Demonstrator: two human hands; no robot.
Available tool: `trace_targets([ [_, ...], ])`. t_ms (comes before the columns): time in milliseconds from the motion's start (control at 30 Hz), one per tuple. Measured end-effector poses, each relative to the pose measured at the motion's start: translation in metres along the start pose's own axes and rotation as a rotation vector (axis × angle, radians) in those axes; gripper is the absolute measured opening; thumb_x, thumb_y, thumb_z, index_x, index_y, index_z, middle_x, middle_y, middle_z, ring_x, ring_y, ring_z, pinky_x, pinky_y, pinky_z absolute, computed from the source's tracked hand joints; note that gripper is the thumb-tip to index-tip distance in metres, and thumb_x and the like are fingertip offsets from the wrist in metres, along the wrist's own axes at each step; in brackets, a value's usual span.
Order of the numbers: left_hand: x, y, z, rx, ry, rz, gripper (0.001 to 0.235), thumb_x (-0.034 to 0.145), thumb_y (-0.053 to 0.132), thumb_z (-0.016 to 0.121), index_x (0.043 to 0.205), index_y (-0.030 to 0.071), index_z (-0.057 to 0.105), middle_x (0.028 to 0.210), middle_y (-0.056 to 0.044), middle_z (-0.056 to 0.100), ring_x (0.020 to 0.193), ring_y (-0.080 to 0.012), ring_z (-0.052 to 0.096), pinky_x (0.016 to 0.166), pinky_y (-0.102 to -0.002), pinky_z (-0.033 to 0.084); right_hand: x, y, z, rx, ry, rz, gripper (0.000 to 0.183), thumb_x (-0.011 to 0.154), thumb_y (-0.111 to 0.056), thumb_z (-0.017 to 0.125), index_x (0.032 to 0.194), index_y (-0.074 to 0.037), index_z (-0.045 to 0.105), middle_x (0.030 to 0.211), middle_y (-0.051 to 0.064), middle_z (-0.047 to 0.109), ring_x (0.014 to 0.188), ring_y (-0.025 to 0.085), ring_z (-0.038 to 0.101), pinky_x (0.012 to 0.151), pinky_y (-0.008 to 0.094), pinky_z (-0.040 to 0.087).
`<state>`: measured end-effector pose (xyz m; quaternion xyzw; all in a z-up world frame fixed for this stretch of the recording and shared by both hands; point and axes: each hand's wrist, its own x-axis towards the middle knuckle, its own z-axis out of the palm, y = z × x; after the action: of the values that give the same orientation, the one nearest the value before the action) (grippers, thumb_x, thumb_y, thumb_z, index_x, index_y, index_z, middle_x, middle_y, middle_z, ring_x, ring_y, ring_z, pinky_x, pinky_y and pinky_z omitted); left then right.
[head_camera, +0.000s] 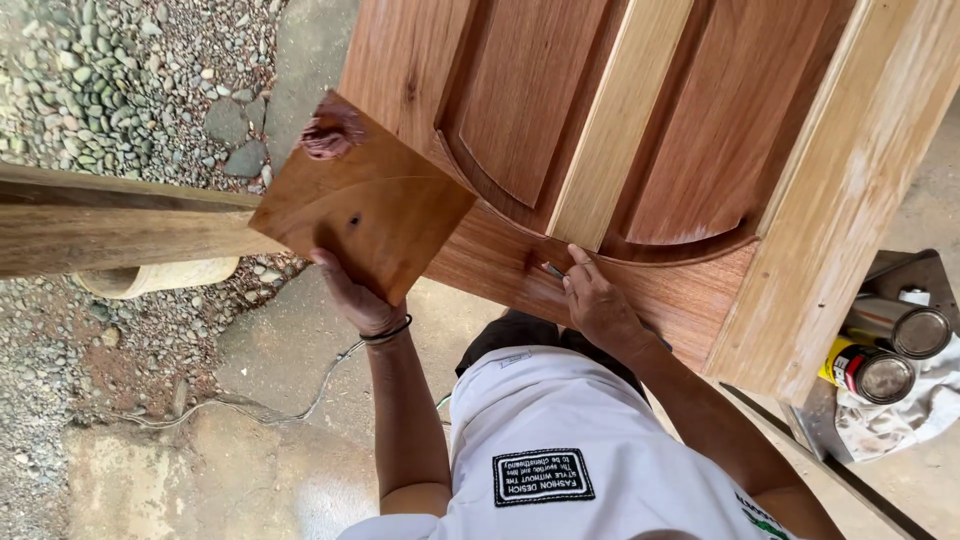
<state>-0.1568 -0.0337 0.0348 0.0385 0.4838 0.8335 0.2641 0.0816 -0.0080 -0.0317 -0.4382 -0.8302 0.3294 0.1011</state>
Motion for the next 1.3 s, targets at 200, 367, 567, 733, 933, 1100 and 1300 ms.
trace_targets([
  [200,0.027,-0.028,0.005,-0.024,-0.052,-0.132,0.047,0.082,0.040,0.051,0.113,0.006,0.049,0.106,-0.015,0.056,0.095,-0.0250,0.057,0.083,-0.038,0.048,-0.001,-0.002,-0.006,0.126,0.040,0.097,0.016,0.088,-0.014,0.036,0.086,-0.004,0.048,0.118,0.013,0.045,0.073,0.039,0.057,0.056,0.043,0.052],
  [367,0.076,-0.041,0.030,0.091,-0.231,-0.215,0.043,0.087,0.036,0.044,0.114,0.003,0.048,0.109,-0.016,0.053,0.101,-0.0290,0.052,0.085,-0.042,0.045,0.007,0.007,0.007,0.250,0.147,0.238,0.023,0.084,-0.014,0.042,0.103,-0.013,0.055,0.089,0.009,0.060,0.079,0.029,0.060,0.066,0.036,0.048],
  [567,0.162,-0.079,0.045,0.072,-0.480,-0.329,0.025,0.086,0.027,0.048,0.085,0.006,0.060,0.080,-0.013,0.062,0.072,-0.0199,0.061,0.066,-0.036,0.052,0.026,-0.017,0.019,0.602,0.373,0.831,0.019,0.086,-0.017,0.043,0.088,-0.010,0.061,0.047,0.016,0.053,0.042,0.022,0.055,0.039,0.031,0.045],
  [733,0.248,-0.182,-0.020,0.163,-0.675,-0.424,0.021,0.086,0.025,0.050,0.092,0.009,0.061,0.079,-0.009,0.063,0.069,-0.0160,0.061,0.066,-0.036,0.052,0.031,-0.029,0.042,0.706,0.642,0.890,0.020,0.093,-0.011,0.039,0.097,-0.004,0.058,0.055,0.018,0.054,0.043,0.021,0.052,0.040,0.029,0.045],
  [933,0.269,-0.214,-0.036,0.304,-0.765,-0.445,0.021,0.087,0.029,0.047,0.085,0.013,0.061,0.075,-0.003,0.061,0.071,-0.0114,0.056,0.078,-0.034,0.044,0.035,-0.050,0.062,0.553,0.660,1.043,0.021,0.093,-0.015,0.042,0.100,-0.004,0.058,0.060,0.018,0.057,0.050,0.022,0.056,0.046,0.030,0.047],
  [1100,0.258,-0.210,-0.011,0.351,-0.874,-0.433,0.023,0.089,0.028,0.046,0.086,0.011,0.060,0.073,-0.001,0.057,0.072,-0.0096,0.051,0.080,-0.034,0.040,0.055,-0.081,0.051,0.448,0.676,1.043,0.023,0.092,-0.012,0.041,0.107,-0.004,0.055,0.072,0.017,0.059,0.052,0.022,0.056,0.048,0.030,0.047],
  [1300,0.233,-0.148,0.044,0.512,-0.900,-0.504,0.021,0.082,0.035,0.049,0.071,0.018,0.044,0.061,0.008,0.030,0.058,-0.0028,0.026,0.059,-0.025,0.022,0.051,-0.085,0.058,0.183,0.582,0.997,0.019,0.090,-0.017,0.041,0.093,-0.003,0.054,0.088,0.012,0.057,0.072,0.032,0.056,0.064,0.042,0.042],
])
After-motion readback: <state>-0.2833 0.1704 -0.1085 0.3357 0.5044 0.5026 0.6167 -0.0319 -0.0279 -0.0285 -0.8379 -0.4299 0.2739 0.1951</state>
